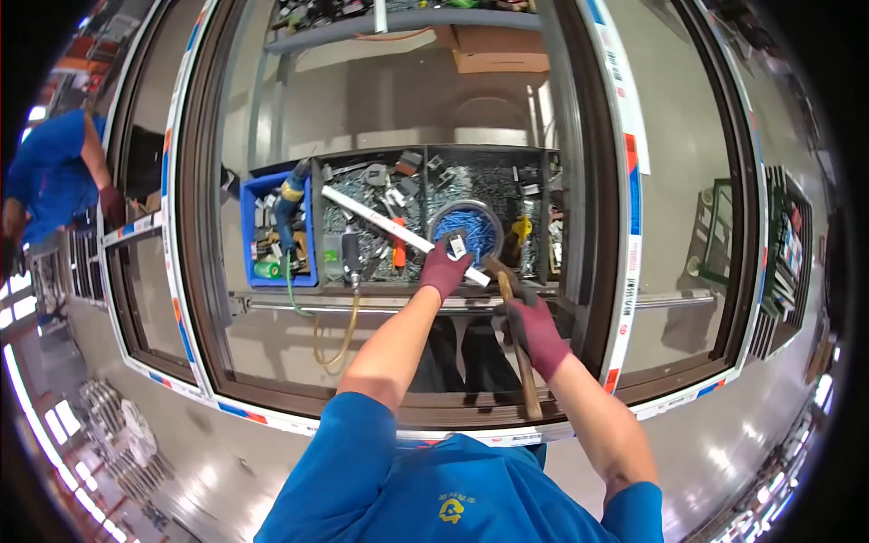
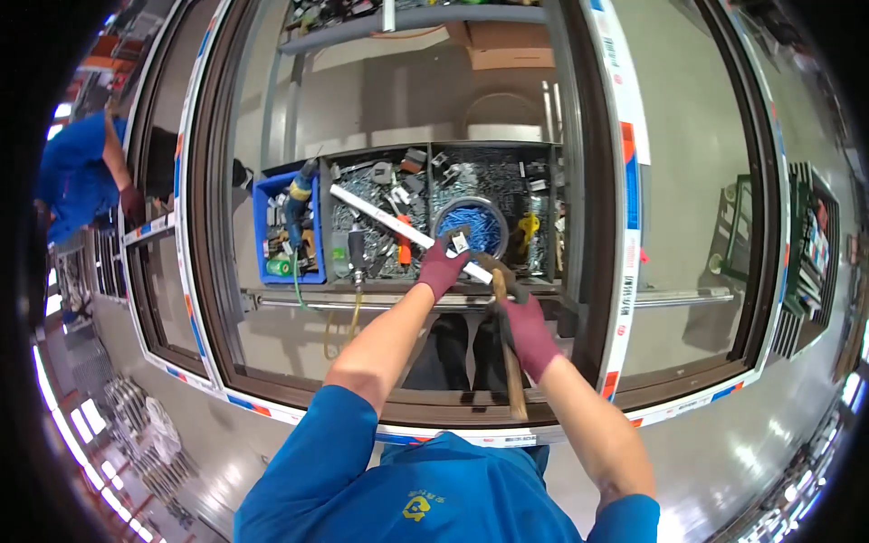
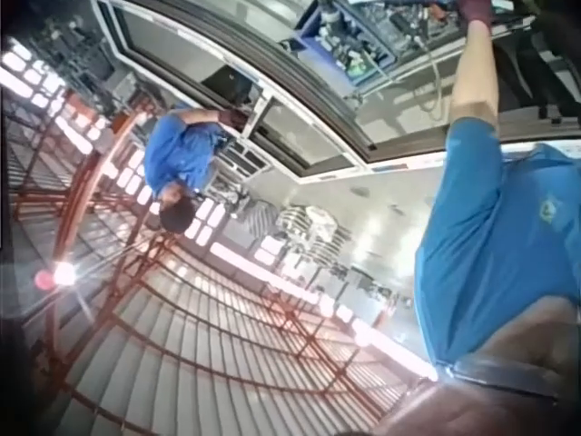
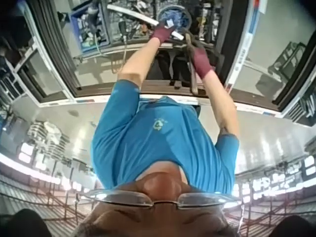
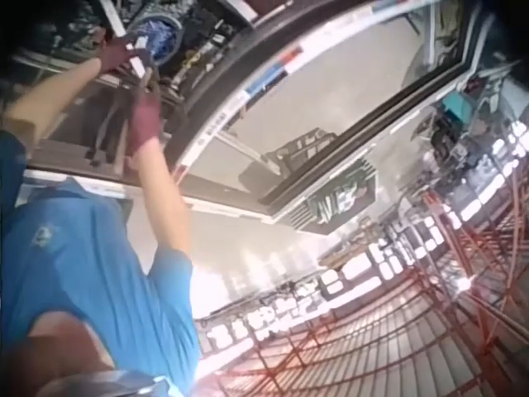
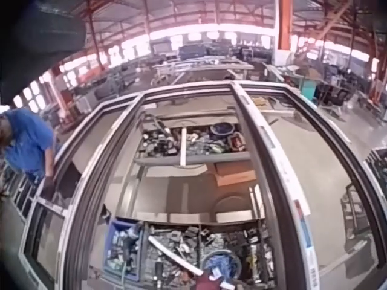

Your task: Assemble aluminum window frames by joining profile sections, using an electric drill to secure them with screws, and hammering components into place.

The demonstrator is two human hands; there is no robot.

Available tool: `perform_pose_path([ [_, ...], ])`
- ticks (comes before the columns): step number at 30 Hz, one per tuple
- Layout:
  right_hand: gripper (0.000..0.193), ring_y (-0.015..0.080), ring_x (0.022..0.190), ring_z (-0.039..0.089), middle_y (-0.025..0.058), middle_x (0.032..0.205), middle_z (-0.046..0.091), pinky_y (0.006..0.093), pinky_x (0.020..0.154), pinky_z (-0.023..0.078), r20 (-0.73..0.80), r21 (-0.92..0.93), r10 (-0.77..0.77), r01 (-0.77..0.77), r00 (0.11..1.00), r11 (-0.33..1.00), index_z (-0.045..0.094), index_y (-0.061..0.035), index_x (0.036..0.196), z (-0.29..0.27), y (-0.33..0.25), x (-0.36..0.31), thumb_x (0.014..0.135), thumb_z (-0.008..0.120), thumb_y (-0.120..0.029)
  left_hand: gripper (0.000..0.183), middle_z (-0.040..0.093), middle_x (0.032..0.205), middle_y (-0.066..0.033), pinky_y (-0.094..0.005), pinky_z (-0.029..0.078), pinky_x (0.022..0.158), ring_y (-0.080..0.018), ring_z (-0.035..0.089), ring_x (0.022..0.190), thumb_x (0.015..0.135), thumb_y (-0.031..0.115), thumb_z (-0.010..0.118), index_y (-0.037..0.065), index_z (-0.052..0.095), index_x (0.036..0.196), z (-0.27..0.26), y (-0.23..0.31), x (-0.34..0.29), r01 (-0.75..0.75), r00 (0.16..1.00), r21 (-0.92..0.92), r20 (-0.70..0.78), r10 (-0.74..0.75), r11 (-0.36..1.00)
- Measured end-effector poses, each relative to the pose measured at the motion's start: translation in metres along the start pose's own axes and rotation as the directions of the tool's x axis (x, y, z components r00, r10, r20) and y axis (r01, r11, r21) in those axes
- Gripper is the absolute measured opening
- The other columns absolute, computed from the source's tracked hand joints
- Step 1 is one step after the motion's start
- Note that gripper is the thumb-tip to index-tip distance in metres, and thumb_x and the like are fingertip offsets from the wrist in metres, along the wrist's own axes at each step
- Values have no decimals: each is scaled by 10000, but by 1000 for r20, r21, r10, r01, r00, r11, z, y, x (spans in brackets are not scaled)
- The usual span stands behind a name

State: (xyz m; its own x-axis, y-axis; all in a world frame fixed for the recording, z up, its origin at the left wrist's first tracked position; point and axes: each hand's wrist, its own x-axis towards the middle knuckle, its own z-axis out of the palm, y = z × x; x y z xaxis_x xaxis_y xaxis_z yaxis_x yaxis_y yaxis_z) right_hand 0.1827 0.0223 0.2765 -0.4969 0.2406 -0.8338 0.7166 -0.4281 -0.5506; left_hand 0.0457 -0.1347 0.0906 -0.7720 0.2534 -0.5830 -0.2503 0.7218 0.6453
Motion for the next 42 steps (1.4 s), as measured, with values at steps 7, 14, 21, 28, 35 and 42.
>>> perform_pose_path([
  [7, 253, 162, 691, 612, 49, 876, 669, 325, 618, 510, -87, 32, -177, 181, 980, 983, 683, -40, 1193, 15, 55, 132, 963, 684, -147, 697, 613, 1375, -256, -524, 506, 1046, -430, 621, 1240, 851, 451, 794, 59, 594, 1391, -130, -69, -10, -4, 951, 332, -291, 107, 943],
  [14, 420, 193, 886, 672, 95, 1095, 723, 347, 781, 558, -8, -204, -3, 1, 1000, 979, 642, 6, 1325, 0, 60, 135, 923, 717, -89, 870, 606, 1343, -277, -535, 532, 1013, -433, 628, 1223, 823, 505, 801, -19, 492, 1445, -257, -142, 30, 402, 695, 458, -717, 62, 793],
  [21, 389, 275, 1162, 687, 171, 1250, 715, 389, 989, 525, -36, -573, -190, 136, 981, 808, 656, -27, 1325, 20, 47, 47, 969, 690, -179, 559, 627, 717, -123, -474, 542, 657, -305, 683, 699, 824, 484, 855, 15, 750, 1109, -328, -249, 118, 400, 816, -593, -116, -566, 699],
  [28, 425, 212, 905, 702, 124, 1089, 727, 347, 776, 560, 14, -597, -248, 207, 969, 775, 638, -28, 1356, 11, 62, -12, 978, 709, -208, 156, 514, 597, 22, -281, 488, 465, -146, 551, 490, 952, 303, 746, 156, 699, 933, -345, -207, 101, 283, 916, -953, 235, -326, 107],
  [35, 580, 389, 1285, 628, 223, 1427, 627, 460, 1071, 518, 266, -747, -244, 359, 933, 559, 566, -75, 1470, 74, 28, -37, 971, 727, -323, 245, 658, 707, -23, -320, 437, 437, -178, 588, 489, 888, 320, 826, 130, 674, 910, -343, -158, 38, -96, 885, -961, -201, -419, 258],
  [42, 823, 255, 1232, 655, 158, 1371, 663, 381, 1028, 529, 467, -300, -578, 735, 669, 608, 335, -137, 1661, 174, -62, -89, 949, 747, -174, 352, 702, 960, -127, -391, 555, 725, -245, 709, 837, 952, 208, 763, -24, 610, 1167, -344, -15, -146, -335, 645, -336, -763, -45, 880],
])
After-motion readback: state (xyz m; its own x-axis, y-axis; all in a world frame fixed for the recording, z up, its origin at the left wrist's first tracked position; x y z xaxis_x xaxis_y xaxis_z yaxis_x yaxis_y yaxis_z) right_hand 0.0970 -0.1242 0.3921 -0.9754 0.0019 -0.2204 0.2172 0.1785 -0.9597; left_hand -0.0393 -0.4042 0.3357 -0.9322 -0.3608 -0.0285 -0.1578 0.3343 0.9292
